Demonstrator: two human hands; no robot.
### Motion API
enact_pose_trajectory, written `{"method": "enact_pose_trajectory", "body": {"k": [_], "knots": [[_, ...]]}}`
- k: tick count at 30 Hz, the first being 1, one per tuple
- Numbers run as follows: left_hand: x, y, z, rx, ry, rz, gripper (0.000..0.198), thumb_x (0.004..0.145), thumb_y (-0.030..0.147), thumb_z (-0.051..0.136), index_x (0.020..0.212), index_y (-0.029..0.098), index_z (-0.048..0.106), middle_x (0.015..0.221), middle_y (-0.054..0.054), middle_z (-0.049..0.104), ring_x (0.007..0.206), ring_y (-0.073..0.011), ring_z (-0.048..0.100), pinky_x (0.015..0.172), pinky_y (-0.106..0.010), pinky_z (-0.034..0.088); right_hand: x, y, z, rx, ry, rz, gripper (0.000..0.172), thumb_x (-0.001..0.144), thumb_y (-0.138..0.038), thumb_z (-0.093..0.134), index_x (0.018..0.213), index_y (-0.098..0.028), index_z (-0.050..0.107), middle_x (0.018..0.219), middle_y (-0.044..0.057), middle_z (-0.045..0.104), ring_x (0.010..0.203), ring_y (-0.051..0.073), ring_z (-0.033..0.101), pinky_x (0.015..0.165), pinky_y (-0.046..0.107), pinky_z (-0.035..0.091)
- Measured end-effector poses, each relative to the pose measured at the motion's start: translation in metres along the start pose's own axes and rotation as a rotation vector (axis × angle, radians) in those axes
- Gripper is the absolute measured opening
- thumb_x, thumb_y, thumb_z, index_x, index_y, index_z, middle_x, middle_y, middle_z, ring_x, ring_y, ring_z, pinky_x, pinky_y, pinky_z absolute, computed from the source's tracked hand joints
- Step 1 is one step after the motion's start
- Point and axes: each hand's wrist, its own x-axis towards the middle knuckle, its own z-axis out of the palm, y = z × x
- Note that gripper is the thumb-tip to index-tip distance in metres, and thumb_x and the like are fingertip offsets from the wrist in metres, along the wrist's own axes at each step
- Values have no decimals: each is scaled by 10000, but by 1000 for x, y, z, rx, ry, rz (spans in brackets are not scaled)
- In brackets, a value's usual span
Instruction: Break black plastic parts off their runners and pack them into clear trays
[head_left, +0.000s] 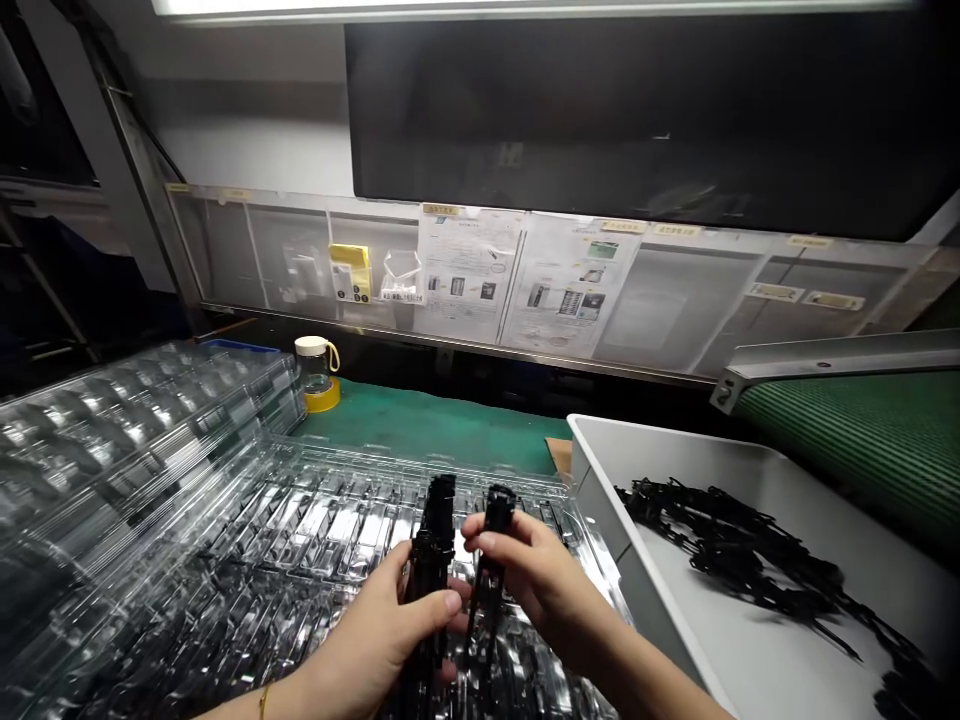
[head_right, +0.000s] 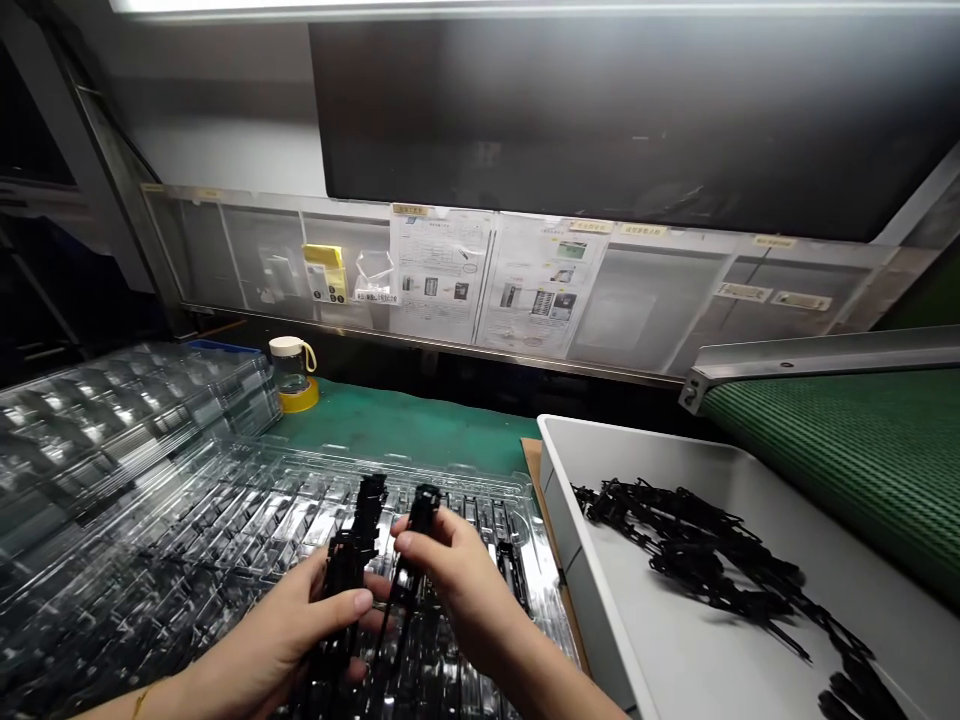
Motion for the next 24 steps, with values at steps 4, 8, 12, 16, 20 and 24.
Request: {"method": "enact_pose_trajectory", "body": {"k": [4,8,12,16,20,24], "knots": [[4,-7,0,144,-58,-20,307,683,232,479,952,183,342,802,-41,455,708,-165,471,535,-278,405,-2,-2,1,-8,79,-54,149,667,-280,542,697,-167,449,573,-50,453,518,70,397,499,194,301],[4,-9,2,127,-128,-52,319,680,207,469,964,200,323,759,-21,440,687,-153,454,542,-282,391,-3,-4,4,-31,52,14,212,617,-300,595,696,-136,488,563,-38,462,500,65,395,467,184,283],[1,-3,2,-63,-98,-39,223,723,208,417,939,183,370,898,-60,414,841,-191,423,572,-286,388,-3,-6,2,84,78,86,235,678,-369,513,765,-150,514,649,1,539,542,99,478,492,213,353],[2,-1,-2,-182,-62,-79,140,743,264,413,836,159,415,849,-56,441,843,-183,428,602,-289,386,-2,-8,-5,164,209,81,211,681,-352,512,756,-157,542,720,16,572,581,103,512,519,208,400],[8,-9,-10,-285,-19,-96,114,715,270,453,719,161,422,816,-33,470,757,-145,457,583,-250,366,1,-9,-12,295,185,107,173,700,-306,490,735,-151,557,722,27,584,651,115,534,566,212,425],[12,-11,-18,-365,-51,-147,171,708,303,448,726,136,479,672,-17,474,567,-91,421,505,-209,322,5,-7,-16,384,155,206,137,688,-273,503,695,-142,543,665,20,570,609,110,532,537,218,429]]}}
